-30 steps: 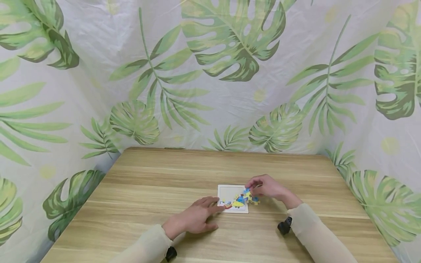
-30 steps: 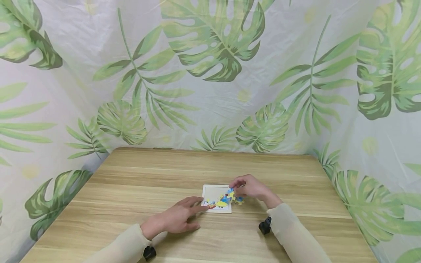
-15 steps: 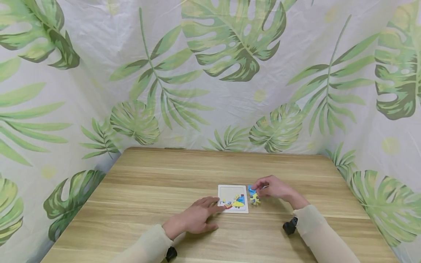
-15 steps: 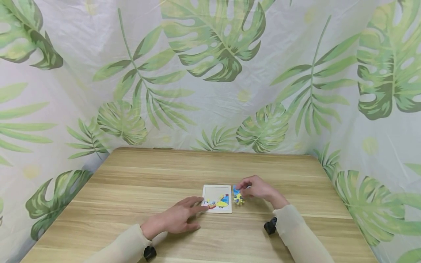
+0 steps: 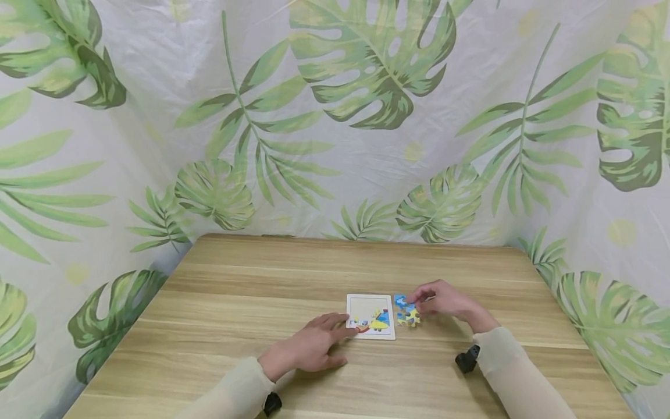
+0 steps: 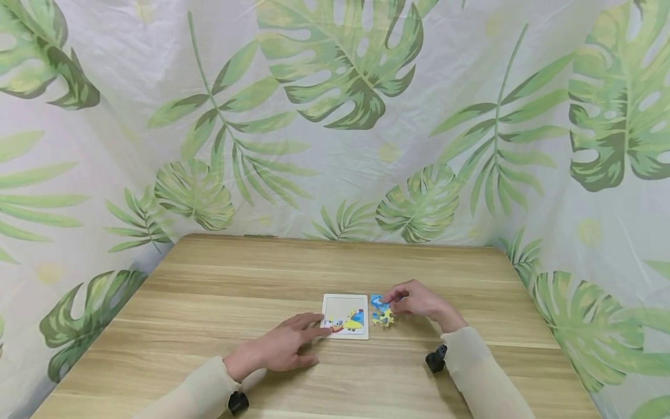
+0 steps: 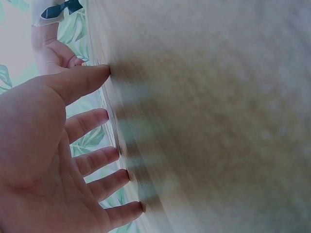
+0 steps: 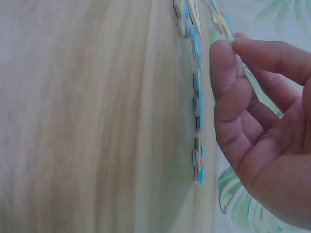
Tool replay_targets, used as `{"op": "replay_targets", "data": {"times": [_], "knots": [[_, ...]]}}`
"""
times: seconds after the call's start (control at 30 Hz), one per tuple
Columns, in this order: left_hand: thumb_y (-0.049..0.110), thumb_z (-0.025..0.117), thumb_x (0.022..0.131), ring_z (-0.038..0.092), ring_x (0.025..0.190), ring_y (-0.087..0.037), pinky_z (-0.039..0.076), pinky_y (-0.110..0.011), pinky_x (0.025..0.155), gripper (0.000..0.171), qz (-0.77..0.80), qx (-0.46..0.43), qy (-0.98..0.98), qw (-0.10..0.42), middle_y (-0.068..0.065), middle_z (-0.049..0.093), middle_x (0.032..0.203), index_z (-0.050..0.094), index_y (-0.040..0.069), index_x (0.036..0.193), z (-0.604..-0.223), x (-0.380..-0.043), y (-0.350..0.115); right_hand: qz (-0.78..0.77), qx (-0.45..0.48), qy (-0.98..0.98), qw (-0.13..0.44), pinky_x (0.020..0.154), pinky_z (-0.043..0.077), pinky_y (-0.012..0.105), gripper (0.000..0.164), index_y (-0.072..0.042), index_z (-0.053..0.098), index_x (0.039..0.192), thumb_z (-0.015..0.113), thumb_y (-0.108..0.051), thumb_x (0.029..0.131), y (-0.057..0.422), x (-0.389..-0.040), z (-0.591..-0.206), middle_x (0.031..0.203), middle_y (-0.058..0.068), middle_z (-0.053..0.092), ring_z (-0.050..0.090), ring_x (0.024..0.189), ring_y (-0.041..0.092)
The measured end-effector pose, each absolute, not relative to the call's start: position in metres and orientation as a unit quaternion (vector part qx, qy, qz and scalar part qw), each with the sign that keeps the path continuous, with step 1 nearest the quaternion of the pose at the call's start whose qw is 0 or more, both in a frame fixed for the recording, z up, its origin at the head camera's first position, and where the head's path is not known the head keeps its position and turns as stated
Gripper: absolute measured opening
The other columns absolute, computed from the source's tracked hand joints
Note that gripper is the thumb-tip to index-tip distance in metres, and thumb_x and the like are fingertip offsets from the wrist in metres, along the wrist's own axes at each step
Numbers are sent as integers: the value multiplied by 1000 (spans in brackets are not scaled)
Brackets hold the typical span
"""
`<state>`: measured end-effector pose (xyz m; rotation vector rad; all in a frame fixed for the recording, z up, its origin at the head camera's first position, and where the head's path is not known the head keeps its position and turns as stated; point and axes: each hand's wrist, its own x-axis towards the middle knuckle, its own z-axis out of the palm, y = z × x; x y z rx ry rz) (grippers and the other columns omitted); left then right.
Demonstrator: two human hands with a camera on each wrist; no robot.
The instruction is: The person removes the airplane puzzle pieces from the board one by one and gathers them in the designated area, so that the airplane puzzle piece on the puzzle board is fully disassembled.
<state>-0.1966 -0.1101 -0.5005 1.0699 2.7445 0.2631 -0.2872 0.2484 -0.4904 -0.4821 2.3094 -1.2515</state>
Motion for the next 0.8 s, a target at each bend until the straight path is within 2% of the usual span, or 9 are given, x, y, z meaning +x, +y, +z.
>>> {"op": "replay_targets", "data": {"times": [0.43,0.8], "knots": [[44,64,95,37,146,-33,36,-52,117,61,88,359,924,95,-11,37,159,43,31,151,-500,-197,-109,-451,-164,844,239,56,47,25,20,-3,72,109,67,-5,90,261,-285,-489,92,13,67,52,68,15],[44,64,95,37,146,-33,36,-51,117,62,88,361,924,94,-12,37,159,43,30,152,-498,-196,-109,-438,-157,853,238,53,43,22,20,-3,73,106,64,-1,88,266,-284,-493,85,10,67,53,65,15]]}}
